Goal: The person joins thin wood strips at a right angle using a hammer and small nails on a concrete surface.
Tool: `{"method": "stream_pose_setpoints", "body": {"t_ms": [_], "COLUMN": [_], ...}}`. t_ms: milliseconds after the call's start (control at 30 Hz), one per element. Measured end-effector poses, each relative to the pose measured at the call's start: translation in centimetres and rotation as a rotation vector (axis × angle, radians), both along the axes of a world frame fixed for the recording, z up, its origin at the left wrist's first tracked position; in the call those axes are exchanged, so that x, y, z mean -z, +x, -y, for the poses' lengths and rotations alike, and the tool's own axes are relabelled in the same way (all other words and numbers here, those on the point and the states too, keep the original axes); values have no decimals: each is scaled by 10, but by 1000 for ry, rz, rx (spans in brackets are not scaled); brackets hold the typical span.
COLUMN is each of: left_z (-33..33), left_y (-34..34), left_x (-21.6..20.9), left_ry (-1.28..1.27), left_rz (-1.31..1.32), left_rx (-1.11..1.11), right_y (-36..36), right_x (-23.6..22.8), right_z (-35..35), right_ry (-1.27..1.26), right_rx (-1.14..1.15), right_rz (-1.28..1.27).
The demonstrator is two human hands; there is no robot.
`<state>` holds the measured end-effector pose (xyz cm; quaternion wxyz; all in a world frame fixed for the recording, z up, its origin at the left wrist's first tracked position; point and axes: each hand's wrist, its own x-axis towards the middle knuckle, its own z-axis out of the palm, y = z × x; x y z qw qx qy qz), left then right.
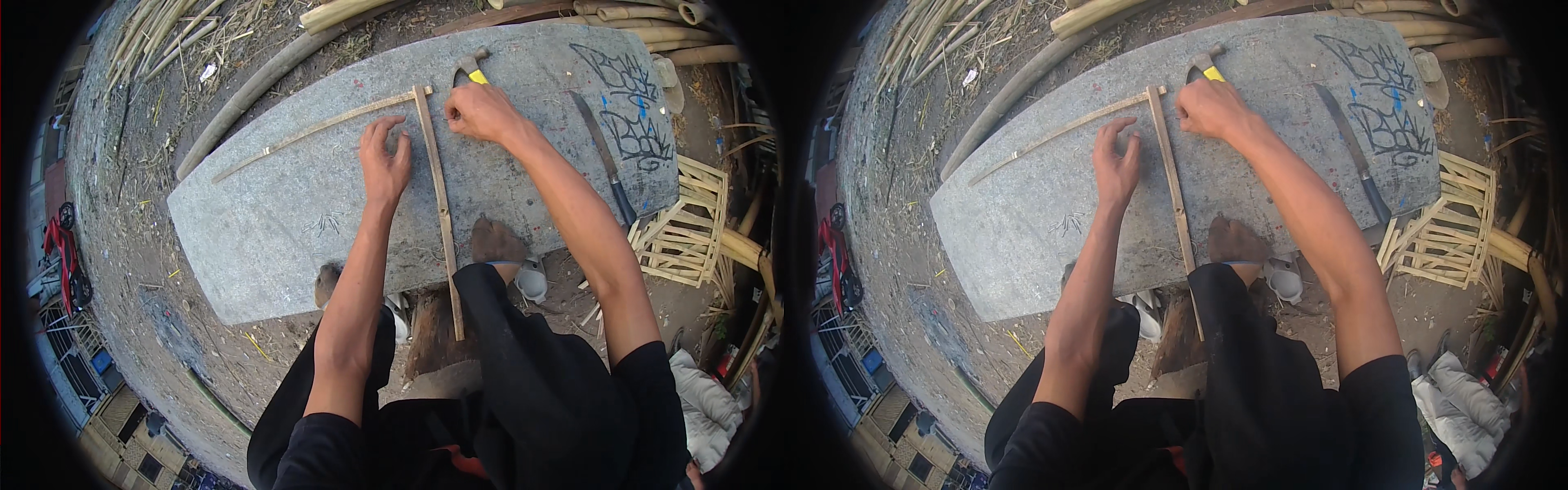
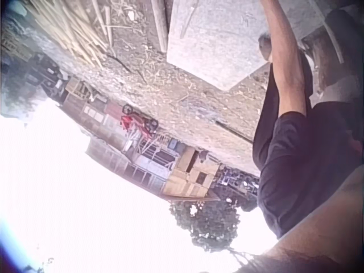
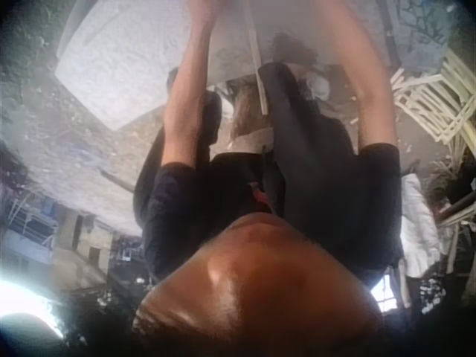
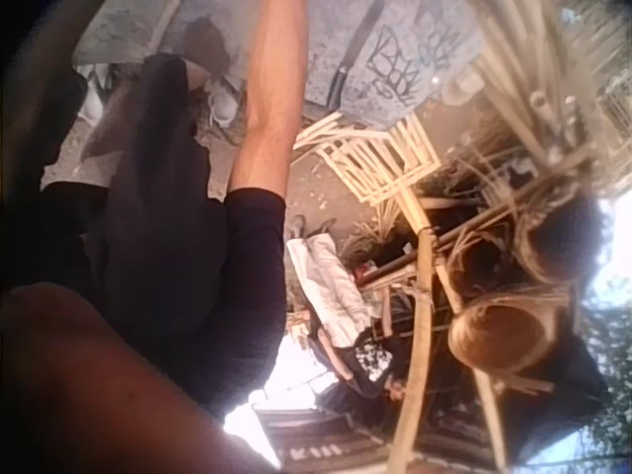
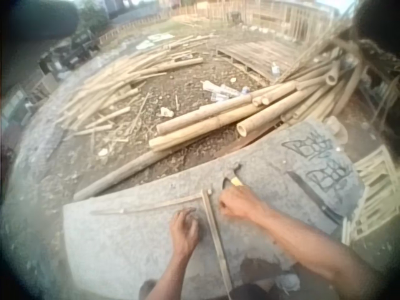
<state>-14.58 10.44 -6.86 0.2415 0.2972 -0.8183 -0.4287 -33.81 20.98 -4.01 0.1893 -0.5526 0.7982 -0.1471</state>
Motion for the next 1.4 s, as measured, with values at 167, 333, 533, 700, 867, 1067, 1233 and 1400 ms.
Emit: {"method": "stream_pose_setpoints", "body": {"t_ms": [167,333,533,700,867,1067,1233,1400], "left_z": [-5,-5,-6,0,18,22,22,22], "left_y": [-25,-34,-37,-38,-52,-62,-63,-64], "left_x": [-11,-9,-15,-3,-8,3,6,9], "left_ry": [340,398,512,385,463,604,518,359], "left_rz": [-64,-155,-157,-103,-188,-376,-260,-139], "left_rx": [54,23,-11,-100,-261,-256,-250,-289], "right_y": [19,30,28,34,30,33,23,26], "right_x": [-2,-1,6,2,-2,15,9,-1], "right_z": [-9,-6,-5,-6,-42,-86,-75,-76], "right_ry": [-290,-298,-435,-318,-346,-130,25,-61], "right_rx": [182,331,326,416,599,569,547,590], "right_rz": [318,453,476,448,38,-199,-36,-12]}}
